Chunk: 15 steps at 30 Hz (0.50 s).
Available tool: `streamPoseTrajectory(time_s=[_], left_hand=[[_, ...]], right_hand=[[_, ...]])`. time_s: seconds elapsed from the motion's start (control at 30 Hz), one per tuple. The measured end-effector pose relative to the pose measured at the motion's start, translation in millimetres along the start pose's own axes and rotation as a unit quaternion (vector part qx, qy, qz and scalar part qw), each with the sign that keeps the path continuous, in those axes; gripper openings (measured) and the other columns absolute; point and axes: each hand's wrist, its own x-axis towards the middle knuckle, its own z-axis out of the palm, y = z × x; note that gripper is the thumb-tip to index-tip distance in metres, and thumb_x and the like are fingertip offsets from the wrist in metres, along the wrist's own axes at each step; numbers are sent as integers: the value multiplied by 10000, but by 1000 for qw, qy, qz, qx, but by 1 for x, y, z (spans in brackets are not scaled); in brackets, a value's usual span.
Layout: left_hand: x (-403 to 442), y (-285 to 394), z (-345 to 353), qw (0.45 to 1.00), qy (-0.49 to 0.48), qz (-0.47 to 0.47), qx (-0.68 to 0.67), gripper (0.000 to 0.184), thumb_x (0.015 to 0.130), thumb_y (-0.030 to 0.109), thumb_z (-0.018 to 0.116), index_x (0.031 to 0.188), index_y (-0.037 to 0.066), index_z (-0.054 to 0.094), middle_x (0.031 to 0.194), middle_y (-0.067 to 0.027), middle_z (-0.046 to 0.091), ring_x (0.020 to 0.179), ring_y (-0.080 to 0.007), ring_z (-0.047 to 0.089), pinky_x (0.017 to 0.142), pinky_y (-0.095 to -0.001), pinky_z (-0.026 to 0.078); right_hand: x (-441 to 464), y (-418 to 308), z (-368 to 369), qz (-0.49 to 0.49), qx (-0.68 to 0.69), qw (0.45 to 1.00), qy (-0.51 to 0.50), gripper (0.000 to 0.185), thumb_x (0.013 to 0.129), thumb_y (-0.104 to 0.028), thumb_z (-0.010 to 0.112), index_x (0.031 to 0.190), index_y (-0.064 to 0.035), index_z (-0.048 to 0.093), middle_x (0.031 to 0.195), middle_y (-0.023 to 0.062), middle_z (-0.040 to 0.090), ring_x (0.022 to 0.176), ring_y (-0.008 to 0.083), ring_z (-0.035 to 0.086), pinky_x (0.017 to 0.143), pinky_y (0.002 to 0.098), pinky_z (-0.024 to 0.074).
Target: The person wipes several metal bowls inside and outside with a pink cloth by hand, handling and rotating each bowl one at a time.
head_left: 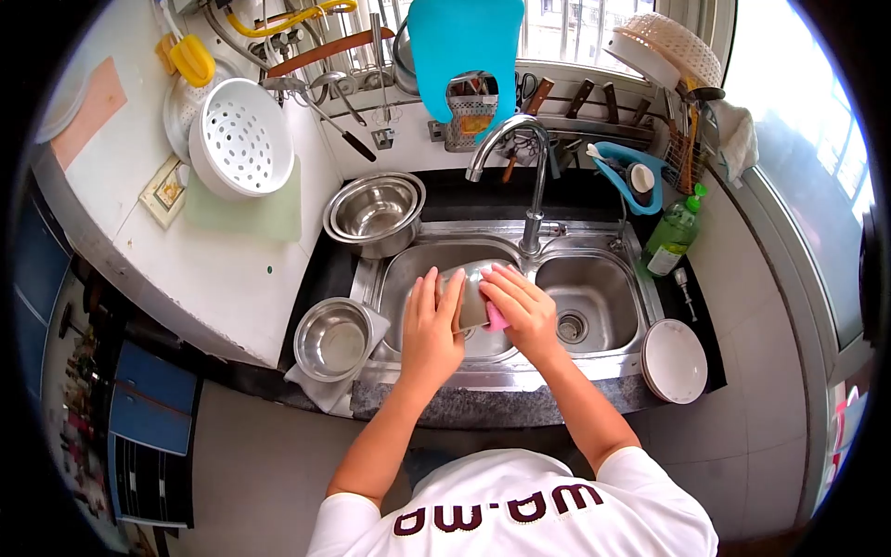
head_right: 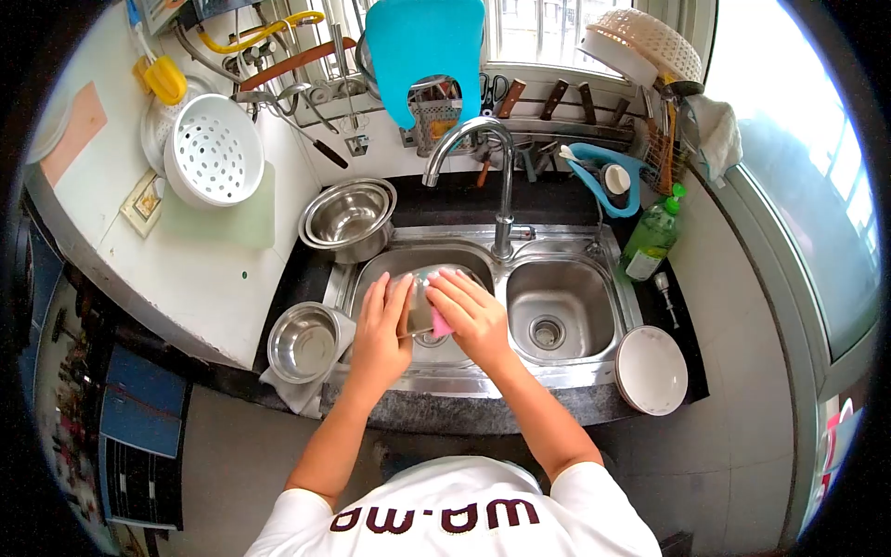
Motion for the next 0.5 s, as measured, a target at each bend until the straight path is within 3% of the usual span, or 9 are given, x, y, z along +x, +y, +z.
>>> streamPoseTrajectory(time_s=[0.2,0.27,0.33,0.37,0.43,0.5], left_hand=[[-10,-11,9,998,34,-24,-53,548,792,-90,566,1290,137,542,1305,-218,490,1182,-402,485,973,-430,415],[-16,-18,8,992,43,-47,-113,548,794,-117,550,1289,117,539,1314,-208,490,1197,-365,495,959,-398,432],[-21,-21,5,981,50,-70,-173,548,797,-145,534,1289,97,536,1322,-197,490,1213,-327,504,944,-367,449],[-24,-22,4,957,64,-103,-264,545,798,-166,516,1288,72,530,1334,-181,488,1218,-288,507,933,-329,456],[-26,-25,8,913,76,-128,-380,527,807,-190,496,1291,19,506,1372,-141,467,1223,-190,501,918,-246,458],[-26,-27,6,928,55,-135,-344,536,806,-175,500,1298,36,503,1367,-156,463,1216,-224,511,919,-279,465]], right_hand=[[-2,2,0,42,16,999,14,255,738,-1,659,993,2,651,1031,143,673,1000,307,649,905,418,517],[-15,10,0,61,24,998,26,320,736,65,630,1050,3,644,1052,128,673,992,266,660,901,377,515],[-29,10,-2,304,128,942,53,419,722,144,585,1120,16,618,1082,124,667,1012,212,647,909,325,499],[-32,12,-4,319,136,936,64,396,798,116,575,1166,-27,613,1085,134,669,983,180,657,850,263,504],[-42,18,3,327,170,926,79,405,792,119,580,1169,-26,612,1095,136,666,990,174,654,852,262,502],[-44,19,3,336,190,918,92,375,786,112,602,1141,-7,616,1101,144,664,1018,197,650,861,269,501]])
